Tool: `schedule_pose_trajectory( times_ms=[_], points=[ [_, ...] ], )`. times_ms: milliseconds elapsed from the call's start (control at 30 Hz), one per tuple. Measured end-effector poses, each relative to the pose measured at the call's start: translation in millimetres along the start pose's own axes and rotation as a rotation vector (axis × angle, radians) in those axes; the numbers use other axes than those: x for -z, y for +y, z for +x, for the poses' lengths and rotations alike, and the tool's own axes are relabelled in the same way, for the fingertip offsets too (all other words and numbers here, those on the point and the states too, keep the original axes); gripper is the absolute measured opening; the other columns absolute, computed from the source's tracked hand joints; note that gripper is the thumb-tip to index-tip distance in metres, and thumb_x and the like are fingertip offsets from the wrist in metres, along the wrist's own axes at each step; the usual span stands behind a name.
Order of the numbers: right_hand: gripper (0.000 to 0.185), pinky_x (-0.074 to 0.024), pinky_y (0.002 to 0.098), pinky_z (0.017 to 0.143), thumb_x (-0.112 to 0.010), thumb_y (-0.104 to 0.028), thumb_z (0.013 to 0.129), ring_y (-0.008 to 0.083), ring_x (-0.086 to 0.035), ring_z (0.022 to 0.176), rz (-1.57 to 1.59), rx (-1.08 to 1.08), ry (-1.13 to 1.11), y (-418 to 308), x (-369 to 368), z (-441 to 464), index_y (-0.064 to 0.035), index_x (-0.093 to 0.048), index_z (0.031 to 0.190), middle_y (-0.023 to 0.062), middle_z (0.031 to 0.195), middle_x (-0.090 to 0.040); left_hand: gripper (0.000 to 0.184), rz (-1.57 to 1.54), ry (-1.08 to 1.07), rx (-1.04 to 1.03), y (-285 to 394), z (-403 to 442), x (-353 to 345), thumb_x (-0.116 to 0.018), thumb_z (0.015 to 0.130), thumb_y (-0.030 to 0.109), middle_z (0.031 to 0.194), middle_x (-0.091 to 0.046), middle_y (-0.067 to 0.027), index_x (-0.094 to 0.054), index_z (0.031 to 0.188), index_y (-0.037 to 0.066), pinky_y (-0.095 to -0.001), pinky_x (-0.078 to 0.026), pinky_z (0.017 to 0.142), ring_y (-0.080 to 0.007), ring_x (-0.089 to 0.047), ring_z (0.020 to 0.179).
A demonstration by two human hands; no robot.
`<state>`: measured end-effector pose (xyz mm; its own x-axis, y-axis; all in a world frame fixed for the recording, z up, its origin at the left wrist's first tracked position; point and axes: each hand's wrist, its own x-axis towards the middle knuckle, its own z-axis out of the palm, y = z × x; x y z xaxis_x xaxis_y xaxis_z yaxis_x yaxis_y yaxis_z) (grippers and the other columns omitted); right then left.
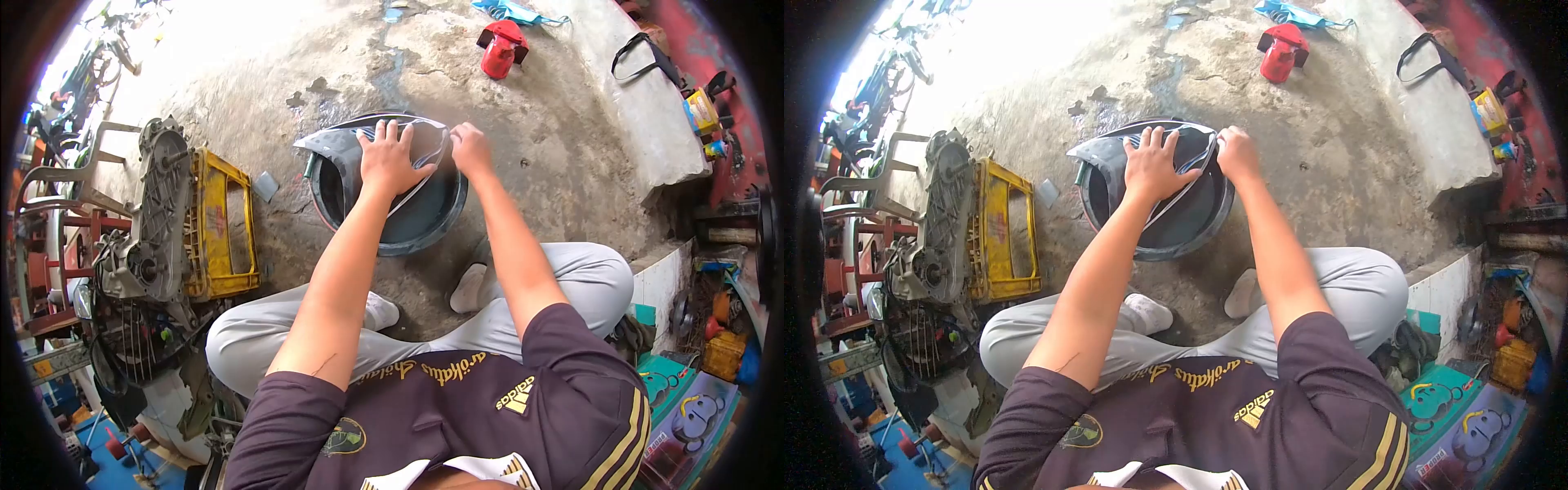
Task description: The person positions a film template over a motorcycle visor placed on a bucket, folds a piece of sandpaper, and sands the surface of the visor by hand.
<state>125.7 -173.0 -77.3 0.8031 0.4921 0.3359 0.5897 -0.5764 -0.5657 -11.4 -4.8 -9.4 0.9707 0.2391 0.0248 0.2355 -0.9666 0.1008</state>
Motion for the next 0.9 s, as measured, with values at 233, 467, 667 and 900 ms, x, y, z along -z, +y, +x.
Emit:
schedule_pose_trajectory(
  times_ms=[233,467,667,900],
  points=[
    [0.013,-0.0536,0.0507,0.090,-0.064,-0.009,0.095,0.0438,-0.067,0.100,-0.008,0.047,0.000,3.2,-1.2,8.2,-0.0003,-0.074,0.094,0.0205,0.098,-0.070,0.102,0.017,-0.034,-0.004,1.9,-1.2,0.6,-0.069,0.083,0.078,0.163,-0.046,-0.0168,-0.049,0.159,0.014,-0.0691,-0.029,0.122,-0.0359,-0.038,0.155],
    [0.016,-0.0531,0.0512,0.092,-0.058,-0.010,0.096,0.0434,-0.066,0.102,-0.064,0.112,-0.026,3.1,-2.7,14.2,-0.0015,-0.072,0.093,0.0208,0.101,-0.069,0.101,0.012,-0.032,-0.005,0.8,1.8,4.4,-0.068,0.084,0.078,0.164,-0.046,-0.0180,-0.048,0.160,0.014,-0.0692,-0.029,0.122,-0.0374,-0.038,0.156],
    [0.015,-0.0532,0.0515,0.092,-0.059,-0.010,0.096,0.0433,-0.065,0.102,-0.063,0.124,-0.041,1.3,1.9,3.8,-0.0015,-0.071,0.092,0.0210,0.100,-0.069,0.101,-0.002,0.000,-0.011,-0.2,-1.7,0.9,-0.069,0.083,0.078,0.163,-0.047,-0.0189,-0.050,0.158,0.013,-0.0706,-0.028,0.121,-0.0381,-0.039,0.155],
    [0.013,-0.0532,0.0515,0.092,-0.061,-0.009,0.094,0.0431,-0.065,0.103,-0.048,0.130,-0.063,8.9,1.5,4.3,-0.0009,-0.071,0.091,0.0210,0.101,-0.069,0.101,-0.005,0.036,-0.014,-0.5,-2.8,-2.9,-0.069,0.082,0.078,0.161,-0.048,-0.0183,-0.050,0.157,0.013,-0.0704,-0.029,0.120,-0.0374,-0.040,0.154]
  ],
)
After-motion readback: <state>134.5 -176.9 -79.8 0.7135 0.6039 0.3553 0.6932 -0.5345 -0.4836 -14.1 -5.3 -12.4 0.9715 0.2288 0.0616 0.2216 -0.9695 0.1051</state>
